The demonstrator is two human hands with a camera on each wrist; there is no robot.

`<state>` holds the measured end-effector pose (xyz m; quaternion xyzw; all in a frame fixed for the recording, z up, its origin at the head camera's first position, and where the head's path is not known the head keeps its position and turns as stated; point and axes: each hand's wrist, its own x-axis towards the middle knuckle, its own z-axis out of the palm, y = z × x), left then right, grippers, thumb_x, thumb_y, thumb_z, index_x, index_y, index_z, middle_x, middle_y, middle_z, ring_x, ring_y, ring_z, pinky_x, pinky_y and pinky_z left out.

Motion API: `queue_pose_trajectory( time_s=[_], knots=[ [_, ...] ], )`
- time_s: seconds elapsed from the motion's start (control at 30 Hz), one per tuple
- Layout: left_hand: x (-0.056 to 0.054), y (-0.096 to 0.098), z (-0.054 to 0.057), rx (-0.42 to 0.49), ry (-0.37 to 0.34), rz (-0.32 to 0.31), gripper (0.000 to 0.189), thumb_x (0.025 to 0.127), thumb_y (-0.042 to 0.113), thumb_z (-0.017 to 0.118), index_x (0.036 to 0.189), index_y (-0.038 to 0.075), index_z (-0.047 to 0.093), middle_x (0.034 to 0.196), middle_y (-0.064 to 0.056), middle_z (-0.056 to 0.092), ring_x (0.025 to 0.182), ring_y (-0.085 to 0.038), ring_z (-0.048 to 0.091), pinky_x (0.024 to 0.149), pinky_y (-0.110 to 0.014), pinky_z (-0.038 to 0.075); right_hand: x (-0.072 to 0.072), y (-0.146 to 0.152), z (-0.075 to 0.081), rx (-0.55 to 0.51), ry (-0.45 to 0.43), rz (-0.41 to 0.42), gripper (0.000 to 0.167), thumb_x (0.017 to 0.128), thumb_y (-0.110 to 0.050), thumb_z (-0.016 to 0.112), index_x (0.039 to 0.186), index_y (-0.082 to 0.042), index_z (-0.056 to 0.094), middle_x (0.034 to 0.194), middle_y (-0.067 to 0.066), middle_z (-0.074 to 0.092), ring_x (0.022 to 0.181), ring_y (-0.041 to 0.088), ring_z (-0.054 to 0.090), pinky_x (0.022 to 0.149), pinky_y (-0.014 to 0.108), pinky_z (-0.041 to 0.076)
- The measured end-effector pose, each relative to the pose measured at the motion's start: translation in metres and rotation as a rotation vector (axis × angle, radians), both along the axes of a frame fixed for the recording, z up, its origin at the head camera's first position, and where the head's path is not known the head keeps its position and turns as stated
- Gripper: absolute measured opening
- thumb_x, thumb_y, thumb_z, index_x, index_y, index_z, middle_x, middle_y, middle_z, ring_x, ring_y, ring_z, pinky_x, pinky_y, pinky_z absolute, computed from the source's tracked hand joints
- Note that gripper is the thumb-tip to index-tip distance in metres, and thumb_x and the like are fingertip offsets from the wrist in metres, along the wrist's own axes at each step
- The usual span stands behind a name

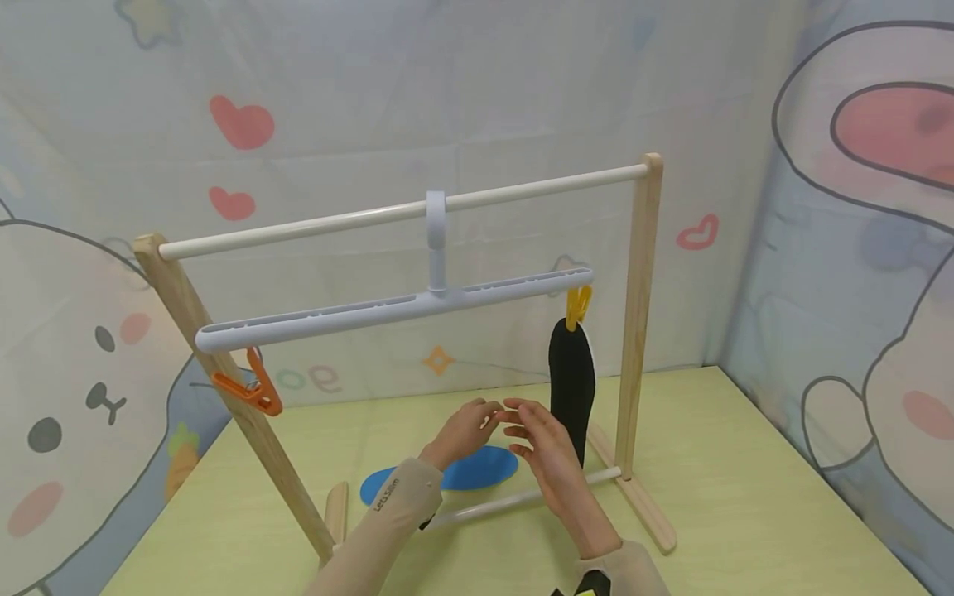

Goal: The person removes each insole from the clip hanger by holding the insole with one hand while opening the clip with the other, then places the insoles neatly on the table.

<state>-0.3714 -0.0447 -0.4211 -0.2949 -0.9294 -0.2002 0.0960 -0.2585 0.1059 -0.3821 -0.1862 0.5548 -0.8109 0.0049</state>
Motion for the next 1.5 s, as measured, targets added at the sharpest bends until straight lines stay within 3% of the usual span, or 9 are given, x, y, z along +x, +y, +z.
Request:
queue_pose_trajectory(
  time_s=[0.3,0.53,0.77,1.03,1.2,1.5],
  knots=[
    [0.005,0.002,0.002,0.022,-0.032,-0.016,0.027,0.095,0.023,0.042,0.110,0.010,0.059,0.098,-0.007,0.060,0.082,-0.017,0.056,0.067,-0.025,0.047,0.000,-0.001,0.002,0.054,-0.026,-0.100,0.022,0.095,-0.029,0.039,0.108,-0.023,0.056,0.099,-0.013,0.060,0.092,0.003,0.054,0.080,0.024,0.043],
    [0.004,0.005,-0.005,0.082,-0.106,-0.031,0.032,0.096,0.026,0.039,0.120,0.009,0.052,0.111,-0.009,0.057,0.098,-0.021,0.057,0.078,-0.029,0.049,-0.001,0.001,0.002,0.053,-0.012,-0.145,0.022,0.095,-0.027,0.039,0.108,-0.021,0.056,0.098,-0.012,0.061,0.090,0.005,0.054,0.077,0.023,0.044],
    [0.007,0.011,-0.006,0.113,-0.163,-0.034,0.036,0.096,0.027,0.037,0.127,0.010,0.044,0.115,-0.011,0.055,0.100,-0.023,0.056,0.079,-0.031,0.049,-0.001,0.004,0.005,0.044,-0.013,-0.169,0.020,0.095,-0.027,0.040,0.106,-0.022,0.056,0.098,-0.012,0.060,0.091,0.006,0.054,0.076,0.021,0.045],
    [0.008,0.015,-0.009,0.130,-0.188,-0.049,0.039,0.097,0.030,0.035,0.130,0.010,0.040,0.118,-0.010,0.053,0.102,-0.023,0.055,0.081,-0.033,0.048,0.000,0.005,0.005,0.064,0.004,-0.194,0.026,0.095,-0.029,0.040,0.112,-0.014,0.053,0.100,-0.011,0.059,0.093,0.006,0.054,0.077,0.020,0.046],
    [0.012,0.018,-0.006,0.145,-0.196,-0.056,0.040,0.097,0.031,0.034,0.131,0.010,0.040,0.119,-0.010,0.053,0.104,-0.024,0.055,0.082,-0.034,0.048,-0.002,0.007,0.006,0.087,0.003,-0.240,0.033,0.094,-0.031,0.041,0.116,-0.007,0.049,0.098,-0.012,0.060,0.092,0.007,0.053,0.076,0.019,0.046],
    [0.017,0.021,0.002,0.186,-0.212,-0.066,0.039,0.097,0.029,0.034,0.131,0.011,0.040,0.120,-0.011,0.053,0.105,-0.025,0.056,0.085,-0.034,0.048,-0.005,0.015,0.008,0.116,0.005,-0.303,0.032,0.094,-0.034,0.040,0.115,-0.012,0.050,0.097,-0.014,0.059,0.093,0.005,0.052,0.078,0.021,0.045]
  ],
)
